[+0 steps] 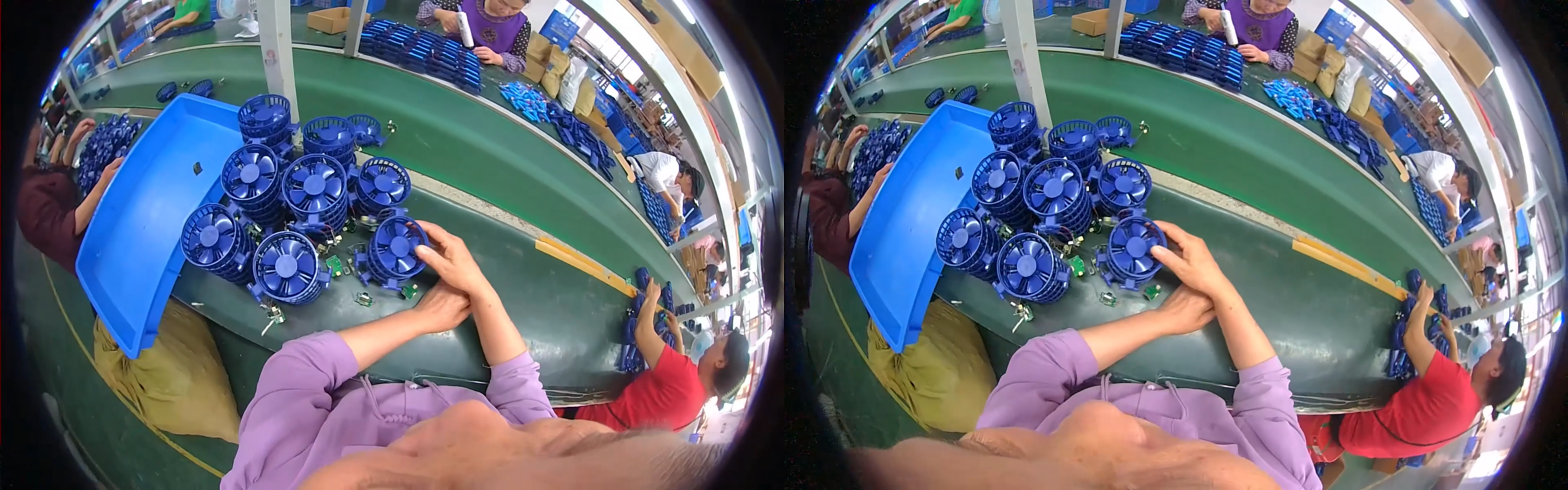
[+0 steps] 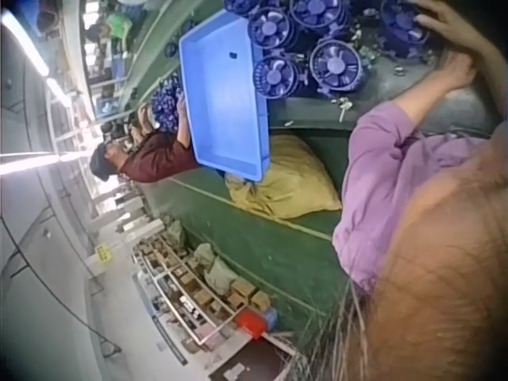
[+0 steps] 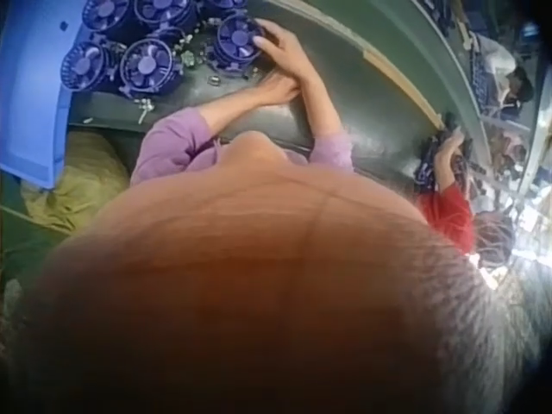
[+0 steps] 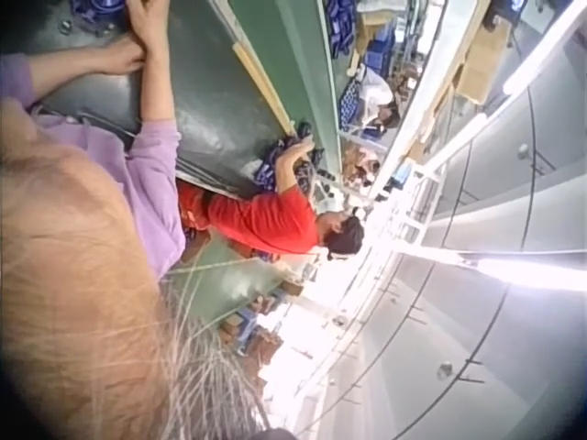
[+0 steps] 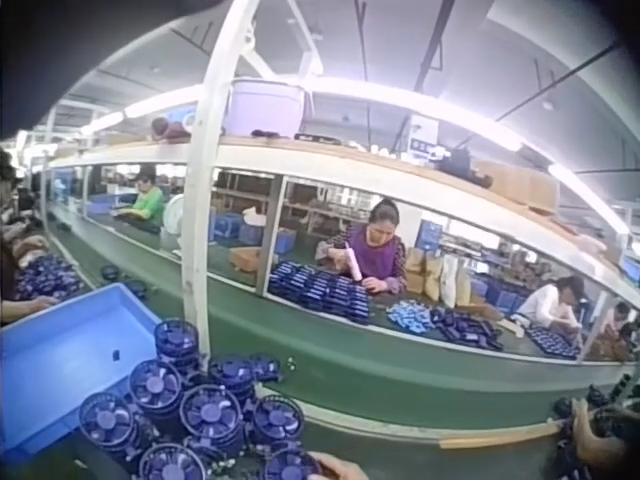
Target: Assembling small blue fan components on a factory production line.
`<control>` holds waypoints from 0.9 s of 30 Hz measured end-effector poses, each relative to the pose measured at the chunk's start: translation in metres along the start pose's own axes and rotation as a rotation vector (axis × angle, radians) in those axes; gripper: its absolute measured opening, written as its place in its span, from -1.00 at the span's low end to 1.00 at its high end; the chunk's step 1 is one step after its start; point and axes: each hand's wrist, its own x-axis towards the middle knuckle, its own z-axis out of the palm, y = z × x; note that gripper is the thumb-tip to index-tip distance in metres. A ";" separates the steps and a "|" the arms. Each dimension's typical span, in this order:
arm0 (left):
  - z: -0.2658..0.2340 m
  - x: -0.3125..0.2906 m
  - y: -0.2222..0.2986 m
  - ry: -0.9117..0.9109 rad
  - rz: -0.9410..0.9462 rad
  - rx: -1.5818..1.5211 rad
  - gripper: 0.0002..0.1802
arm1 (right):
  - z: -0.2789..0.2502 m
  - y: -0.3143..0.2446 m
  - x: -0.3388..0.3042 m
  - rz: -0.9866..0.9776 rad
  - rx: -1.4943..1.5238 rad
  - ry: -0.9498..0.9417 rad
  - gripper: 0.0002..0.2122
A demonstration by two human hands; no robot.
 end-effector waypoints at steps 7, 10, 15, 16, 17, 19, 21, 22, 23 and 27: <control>0.006 -0.004 0.001 -0.096 -0.084 0.022 -0.59 | 0.002 0.007 -0.005 -0.069 -0.062 -0.077 -0.47; 0.010 -0.005 -0.003 -0.136 -0.090 0.022 -0.52 | 0.001 0.013 -0.006 -0.113 -0.046 -0.083 -0.44; 0.028 -0.014 -0.018 0.064 -0.009 0.070 -0.56 | 0.012 -0.015 -0.008 -0.092 -0.003 -0.328 -0.19; 0.020 -0.013 -0.012 -0.033 -0.070 0.058 -0.50 | 0.011 -0.021 -0.008 -0.104 -0.028 -0.361 -0.17; 0.012 -0.011 -0.005 -0.130 -0.132 0.047 -0.44 | 0.007 -0.025 -0.008 -0.095 -0.029 -0.371 -0.17; 0.007 -0.002 -0.001 -0.161 -0.159 -0.022 -0.61 | -0.004 -0.031 -0.004 -0.097 0.003 -0.353 -0.26; -0.001 0.006 0.002 -0.082 0.011 -0.029 -0.81 | -0.023 -0.027 0.006 -0.107 -0.023 -0.197 -0.59; -0.003 0.006 0.005 -0.076 0.013 -0.029 -0.81 | -0.031 -0.026 0.013 -0.081 0.036 -0.095 -0.65; -0.004 0.005 0.008 -0.026 0.054 0.035 -0.84 | -0.040 -0.019 0.025 -0.081 0.076 -0.018 -0.70; 0.002 0.000 0.002 0.045 0.108 0.082 -0.89 | -0.057 -0.001 0.091 -0.074 -0.309 0.139 -0.70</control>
